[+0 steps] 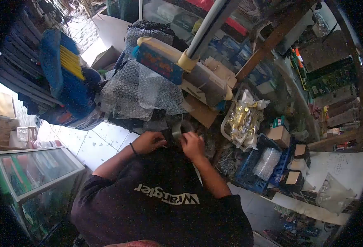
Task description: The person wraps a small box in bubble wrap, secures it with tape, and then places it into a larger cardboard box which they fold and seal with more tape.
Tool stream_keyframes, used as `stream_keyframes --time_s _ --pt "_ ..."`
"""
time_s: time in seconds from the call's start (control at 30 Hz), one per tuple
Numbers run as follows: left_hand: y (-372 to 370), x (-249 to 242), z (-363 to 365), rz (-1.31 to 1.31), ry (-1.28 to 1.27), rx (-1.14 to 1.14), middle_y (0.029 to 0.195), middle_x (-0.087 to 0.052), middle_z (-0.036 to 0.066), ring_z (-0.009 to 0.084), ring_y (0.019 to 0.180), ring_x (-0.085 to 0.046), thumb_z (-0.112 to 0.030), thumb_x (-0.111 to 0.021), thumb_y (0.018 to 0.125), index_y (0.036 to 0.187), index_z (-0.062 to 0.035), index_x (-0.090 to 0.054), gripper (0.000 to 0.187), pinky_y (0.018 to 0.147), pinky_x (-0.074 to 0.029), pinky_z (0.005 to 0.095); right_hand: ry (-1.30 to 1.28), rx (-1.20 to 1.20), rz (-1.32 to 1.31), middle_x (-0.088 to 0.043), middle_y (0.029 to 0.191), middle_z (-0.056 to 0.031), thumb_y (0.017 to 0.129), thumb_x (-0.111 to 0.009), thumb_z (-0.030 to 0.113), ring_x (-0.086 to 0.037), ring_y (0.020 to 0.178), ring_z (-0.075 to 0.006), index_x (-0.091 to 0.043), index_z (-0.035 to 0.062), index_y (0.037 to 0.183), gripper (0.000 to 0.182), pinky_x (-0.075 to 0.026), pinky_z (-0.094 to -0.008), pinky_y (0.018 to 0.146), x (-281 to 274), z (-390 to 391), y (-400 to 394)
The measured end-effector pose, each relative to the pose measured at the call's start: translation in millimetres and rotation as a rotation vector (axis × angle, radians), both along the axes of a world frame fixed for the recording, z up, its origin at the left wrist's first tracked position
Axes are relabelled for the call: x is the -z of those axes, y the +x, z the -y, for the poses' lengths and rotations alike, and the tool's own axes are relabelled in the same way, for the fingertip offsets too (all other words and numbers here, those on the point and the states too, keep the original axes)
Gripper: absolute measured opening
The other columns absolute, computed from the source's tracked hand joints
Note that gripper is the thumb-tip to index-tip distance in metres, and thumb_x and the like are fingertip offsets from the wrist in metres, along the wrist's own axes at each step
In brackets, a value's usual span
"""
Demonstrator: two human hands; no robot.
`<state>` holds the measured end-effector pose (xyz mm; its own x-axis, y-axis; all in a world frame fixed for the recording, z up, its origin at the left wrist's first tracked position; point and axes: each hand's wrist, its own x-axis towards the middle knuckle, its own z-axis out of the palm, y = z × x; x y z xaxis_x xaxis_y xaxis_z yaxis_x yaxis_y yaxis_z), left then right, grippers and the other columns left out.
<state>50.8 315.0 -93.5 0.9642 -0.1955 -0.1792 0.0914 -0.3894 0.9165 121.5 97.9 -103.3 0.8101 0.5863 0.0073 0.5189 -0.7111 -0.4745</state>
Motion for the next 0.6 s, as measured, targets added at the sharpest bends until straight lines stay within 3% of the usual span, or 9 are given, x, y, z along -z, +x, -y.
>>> stream_keyframes --time_s 0.07,0.1,0.2,0.23,0.33,0.47,0.6 --pt "4.7 -5.1 2.8 -0.017 -0.018 0.002 0.087 -0.063 0.014 0.0290 0.079 -0.062 -0.025 -0.060 0.084 0.094 -0.0026 -0.059 0.024 0.071 -0.048 0.0364 0.176 0.099 -0.221 -0.058 0.084 -0.0121 0.080 -0.063 0.026 -0.058 0.078 -0.0287 -0.061 0.0007 0.091 0.027 -0.045 -0.0363 0.071 -35.7 6.4 0.1" --pt "6.7 -5.9 7.1 -0.028 -0.027 0.005 0.091 -0.062 0.014 0.0282 0.082 -0.061 -0.022 -0.060 0.085 0.098 -0.0020 -0.058 0.024 0.073 -0.047 0.0360 0.209 0.116 -0.271 -0.058 0.085 -0.0118 0.080 -0.064 0.023 -0.059 0.074 -0.0264 -0.060 -0.0010 0.091 0.026 -0.046 -0.0324 0.064 -42.7 12.3 0.6" --pt "13.8 -6.5 31.4 0.119 -0.151 -0.260 0.095 -0.061 0.014 0.0280 0.087 -0.061 -0.020 -0.062 0.083 0.104 -0.0012 -0.055 0.029 0.078 -0.047 0.0358 0.261 0.167 -0.412 -0.059 0.085 -0.0111 0.079 -0.066 0.022 -0.059 0.073 -0.0229 -0.060 -0.0008 0.091 0.026 -0.045 -0.0309 0.066 -51.9 26.2 -2.0" --pt "17.3 -9.0 37.4 0.204 -0.088 -0.293 0.099 -0.059 0.014 0.0264 0.093 -0.059 -0.019 -0.064 0.082 0.106 -0.0002 -0.053 0.033 0.082 -0.046 0.0350 0.287 0.144 -0.427 -0.059 0.085 -0.0107 0.080 -0.066 0.021 -0.058 0.074 -0.0217 -0.060 -0.0009 0.091 0.026 -0.045 -0.0305 0.066 -55.5 29.7 -2.8" --pt "29.3 -19.4 55.9 0.348 -0.117 -0.385 0.093 -0.058 0.014 0.0267 0.086 -0.058 -0.019 -0.067 0.078 0.103 -0.0010 -0.055 0.033 0.073 -0.047 0.0337 0.360 0.090 -0.474 -0.059 0.085 -0.0093 0.081 -0.065 0.021 -0.058 0.075 -0.0185 -0.060 -0.0012 0.090 0.025 -0.044 -0.0293 0.066 -70.3 37.8 -5.5" --pt "34.3 -27.2 72.3 0.121 -0.212 -0.194 0.098 -0.059 0.010 0.0205 0.088 -0.059 -0.014 -0.066 0.080 0.099 0.0006 -0.056 0.025 0.078 -0.048 0.0302 0.397 0.058 -0.518 -0.058 0.084 -0.0073 0.082 -0.064 0.021 -0.056 0.077 -0.0157 -0.059 -0.0008 0.089 0.023 -0.044 -0.0281 0.067 -80.8 59.1 -9.8" --pt "35.6 -26.6 94.6 0.174 -0.149 -0.178 0.095 -0.060 0.009 0.0175 0.085 -0.060 -0.011 -0.066 0.080 0.093 0.0002 -0.057 0.019 0.073 -0.049 0.0280 0.412 0.026 -0.543 -0.057 0.083 -0.0056 0.083 -0.065 0.021 -0.054 0.076 -0.0140 -0.059 -0.0001 0.090 0.023 -0.043 -0.0272 0.067 -71.8 86.7 -13.1"
